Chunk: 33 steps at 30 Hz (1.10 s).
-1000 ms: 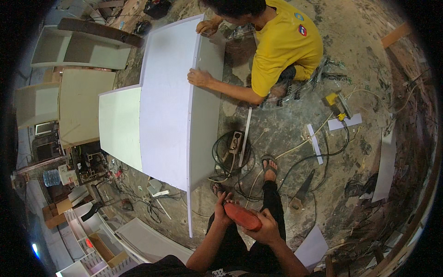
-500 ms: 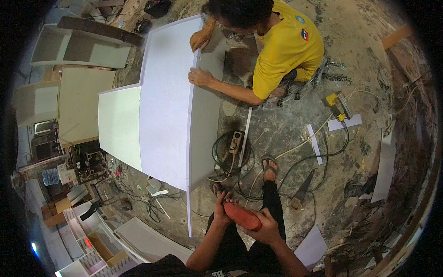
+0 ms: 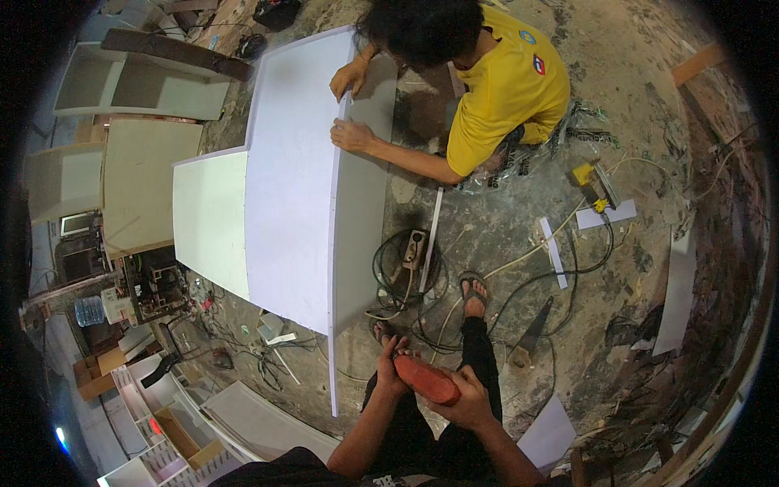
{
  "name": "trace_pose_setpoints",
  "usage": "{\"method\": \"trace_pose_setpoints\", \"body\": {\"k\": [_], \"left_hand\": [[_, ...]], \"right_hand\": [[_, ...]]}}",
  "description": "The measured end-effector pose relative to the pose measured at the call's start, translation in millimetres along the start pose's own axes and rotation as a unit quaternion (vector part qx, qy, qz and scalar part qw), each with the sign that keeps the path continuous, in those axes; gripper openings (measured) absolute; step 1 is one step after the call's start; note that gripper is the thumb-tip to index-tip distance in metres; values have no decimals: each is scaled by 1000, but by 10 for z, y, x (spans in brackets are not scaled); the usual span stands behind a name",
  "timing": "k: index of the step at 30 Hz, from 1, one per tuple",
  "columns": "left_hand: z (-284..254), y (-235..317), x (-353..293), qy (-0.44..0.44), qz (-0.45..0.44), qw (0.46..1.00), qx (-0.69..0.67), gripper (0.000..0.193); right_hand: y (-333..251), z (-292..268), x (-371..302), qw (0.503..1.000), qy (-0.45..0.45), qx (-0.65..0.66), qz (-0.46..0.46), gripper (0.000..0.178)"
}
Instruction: The person assembles white furniture panels using a power drill and a hand saw while assisted by another person.
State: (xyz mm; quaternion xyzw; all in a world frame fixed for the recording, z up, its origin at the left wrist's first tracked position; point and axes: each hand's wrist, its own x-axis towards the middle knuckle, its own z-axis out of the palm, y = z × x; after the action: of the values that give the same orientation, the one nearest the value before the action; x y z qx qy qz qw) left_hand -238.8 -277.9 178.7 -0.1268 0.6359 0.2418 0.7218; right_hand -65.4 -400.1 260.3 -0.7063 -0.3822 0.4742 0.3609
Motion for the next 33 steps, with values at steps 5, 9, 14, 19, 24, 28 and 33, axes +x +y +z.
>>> {"method": "trace_pose_setpoints", "body": {"k": [5, 9, 14, 19, 24, 28, 33], "left_hand": [[42, -24, -31, 9, -4, 1000, 0, 29], [44, -15, -40, 13, -5, 1000, -5, 28], [-6, -35, -4, 12, -12, 1000, -20, 29], [3, -51, 14, 21, -4, 1000, -13, 30], [-8, -50, 59, 18, -5, 1000, -17, 29], [8, -59, 67, -6, -15, 999, -34, 27], [14, -61, 100, 0, -10, 999, -36, 26]], "right_hand": [[8, -9, -13, 1000, 8, 11, 0, 75], [1, -1, 7, 1000, 9, 6, -7, 73], [40, 16, -6, 1000, 13, 4, -13, 72], [71, 16, -11, 1000, 2, -2, -16, 74], [48, -14, 10, 1000, 4, 1, -14, 74], [79, -22, 8, 1000, 8, -7, -12, 74], [0, -84, 57, 1000, 2, 21, 23, 70]]}}
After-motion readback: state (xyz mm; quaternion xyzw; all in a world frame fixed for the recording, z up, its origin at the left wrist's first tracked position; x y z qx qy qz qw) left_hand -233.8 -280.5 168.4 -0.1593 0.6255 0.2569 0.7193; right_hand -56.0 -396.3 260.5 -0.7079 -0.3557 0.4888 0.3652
